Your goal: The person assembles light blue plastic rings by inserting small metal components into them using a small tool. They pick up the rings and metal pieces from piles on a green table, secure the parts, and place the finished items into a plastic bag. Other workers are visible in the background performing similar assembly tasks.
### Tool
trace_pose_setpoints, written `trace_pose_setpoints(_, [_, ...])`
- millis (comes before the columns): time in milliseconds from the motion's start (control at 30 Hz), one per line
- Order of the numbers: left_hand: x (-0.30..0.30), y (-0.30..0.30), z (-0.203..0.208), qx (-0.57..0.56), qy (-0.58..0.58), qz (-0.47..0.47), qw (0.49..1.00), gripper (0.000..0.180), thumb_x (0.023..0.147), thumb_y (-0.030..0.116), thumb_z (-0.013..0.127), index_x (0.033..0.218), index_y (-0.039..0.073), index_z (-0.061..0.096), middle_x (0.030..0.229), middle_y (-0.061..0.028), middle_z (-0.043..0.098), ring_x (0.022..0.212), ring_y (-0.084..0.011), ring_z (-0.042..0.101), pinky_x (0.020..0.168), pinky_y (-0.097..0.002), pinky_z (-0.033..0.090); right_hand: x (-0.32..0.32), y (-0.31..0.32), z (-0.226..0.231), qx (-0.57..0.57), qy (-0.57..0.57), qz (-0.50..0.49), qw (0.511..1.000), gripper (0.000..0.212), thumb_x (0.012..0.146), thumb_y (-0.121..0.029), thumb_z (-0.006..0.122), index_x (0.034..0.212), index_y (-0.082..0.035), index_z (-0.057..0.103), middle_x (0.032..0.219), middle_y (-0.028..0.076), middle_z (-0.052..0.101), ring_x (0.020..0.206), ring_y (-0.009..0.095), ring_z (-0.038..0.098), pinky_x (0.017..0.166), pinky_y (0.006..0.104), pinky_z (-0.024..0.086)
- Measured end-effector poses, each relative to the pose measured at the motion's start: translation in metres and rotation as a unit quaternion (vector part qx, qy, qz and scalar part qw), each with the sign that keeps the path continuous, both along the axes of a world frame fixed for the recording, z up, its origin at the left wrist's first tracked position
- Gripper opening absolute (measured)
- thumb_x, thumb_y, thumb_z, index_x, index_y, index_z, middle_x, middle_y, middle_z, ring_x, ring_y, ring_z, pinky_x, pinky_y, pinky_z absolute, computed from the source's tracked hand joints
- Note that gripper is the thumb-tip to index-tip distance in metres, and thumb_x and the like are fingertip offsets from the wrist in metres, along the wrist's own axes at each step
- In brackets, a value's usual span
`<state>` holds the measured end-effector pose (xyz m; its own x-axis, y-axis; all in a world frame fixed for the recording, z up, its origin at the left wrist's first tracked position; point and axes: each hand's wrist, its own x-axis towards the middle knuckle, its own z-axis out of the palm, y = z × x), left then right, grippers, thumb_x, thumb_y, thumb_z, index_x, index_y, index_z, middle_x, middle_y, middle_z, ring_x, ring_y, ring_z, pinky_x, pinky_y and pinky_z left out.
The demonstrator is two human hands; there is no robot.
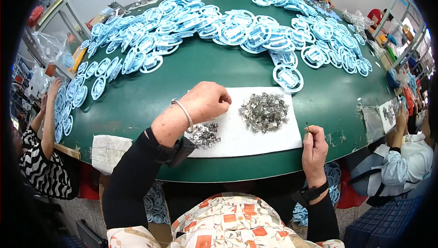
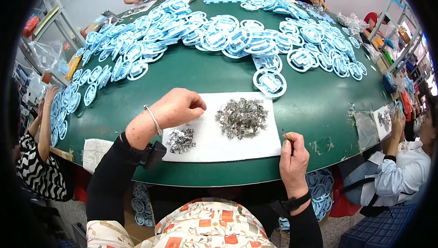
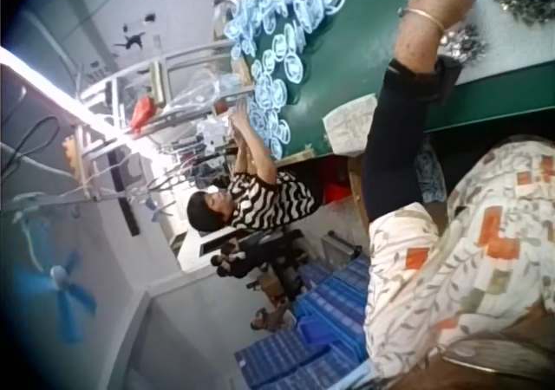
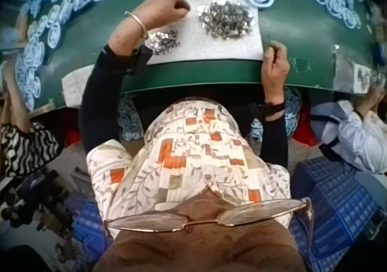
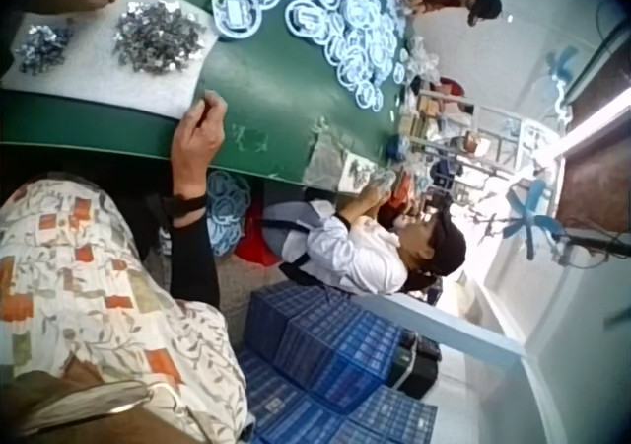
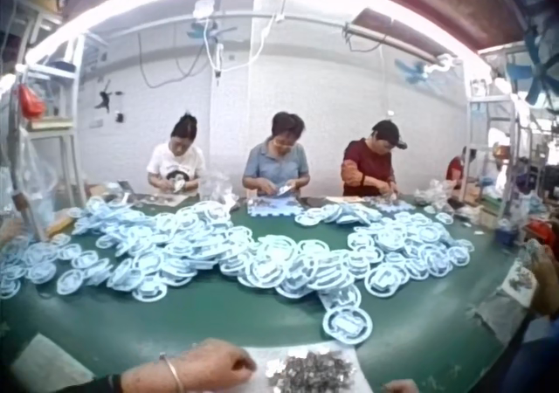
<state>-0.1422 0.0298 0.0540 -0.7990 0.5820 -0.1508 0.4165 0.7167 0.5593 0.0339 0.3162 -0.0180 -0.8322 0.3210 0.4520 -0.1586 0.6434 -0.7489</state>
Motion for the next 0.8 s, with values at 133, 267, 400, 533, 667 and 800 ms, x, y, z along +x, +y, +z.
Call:
trace_pose_setpoints(133, [0.012,-0.033,0.001,-0.075,-0.026,0.037,0.996,0.021,0.084,0.017,0.064,0.095,0.005,0.076,0.090,-0.0138,0.074,0.082,-0.0252,0.070,0.077,-0.0343,0.054,-0.002,0.000,0.003,0.081,0.058,0.062,0.993,0.008,0.094,0.000,0.056,0.100,0.000,0.061,0.089,0.013,0.063,0.075,0.024,0.063,0.069,0.0322,0.050])
trace_pose_setpoints(267, [0.015,-0.042,-0.009,-0.053,-0.032,0.004,0.998,0.023,0.084,0.018,0.060,0.092,0.005,0.077,0.087,-0.0135,0.075,0.080,-0.0251,0.070,0.076,-0.0343,0.054,0.005,-0.024,0.020,0.150,0.065,0.103,0.981,0.013,0.084,0.002,0.067,0.096,-0.003,0.066,0.087,0.012,0.063,0.076,0.029,0.063,0.067,0.0362,0.051])
trace_pose_setpoints(400, [0.013,-0.043,-0.010,-0.028,-0.083,0.027,0.996,0.026,0.082,0.018,0.059,0.094,0.005,0.078,0.089,-0.0147,0.075,0.082,-0.0243,0.071,0.077,-0.0336,0.054,0.012,-0.050,0.031,0.224,0.064,0.111,0.966,0.019,0.078,-0.002,0.073,0.095,-0.008,0.069,0.085,0.008,0.063,0.078,0.029,0.062,0.068,0.0394,0.051])
trace_pose_setpoints(533, [0.011,-0.053,-0.023,0.011,-0.033,0.000,0.999,0.029,0.080,0.016,0.055,0.094,0.003,0.077,0.091,-0.0154,0.075,0.083,-0.0244,0.071,0.078,-0.0327,0.055,-0.002,-0.074,0.029,0.296,0.076,0.151,0.940,0.015,0.079,-0.011,0.069,0.093,-0.012,0.066,0.083,0.005,0.058,0.081,0.025,0.060,0.070,0.0379,0.049])
trace_pose_setpoints(667, [0.014,-0.070,-0.028,0.028,-0.048,0.007,0.998,0.030,0.078,0.012,0.054,0.093,0.002,0.077,0.087,-0.0116,0.076,0.078,-0.0178,0.069,0.076,-0.0289,0.054,-0.018,-0.098,0.010,0.350,0.049,0.163,0.921,0.011,0.081,-0.016,0.068,0.092,-0.013,0.064,0.086,0.003,0.058,0.087,0.023,0.058,0.075,0.0370,0.048])
trace_pose_setpoints(800, [0.013,-0.045,-0.029,0.031,-0.020,0.026,0.999,0.032,0.079,0.014,0.050,0.092,0.003,0.078,0.088,-0.0179,0.074,0.082,-0.0276,0.070,0.081,-0.0335,0.054,0.000,-0.081,0.022,0.296,0.070,0.136,0.943,0.011,0.086,-0.018,0.071,0.093,-0.011,0.067,0.092,0.004,0.063,0.091,0.023,0.061,0.078,0.0363,0.048])
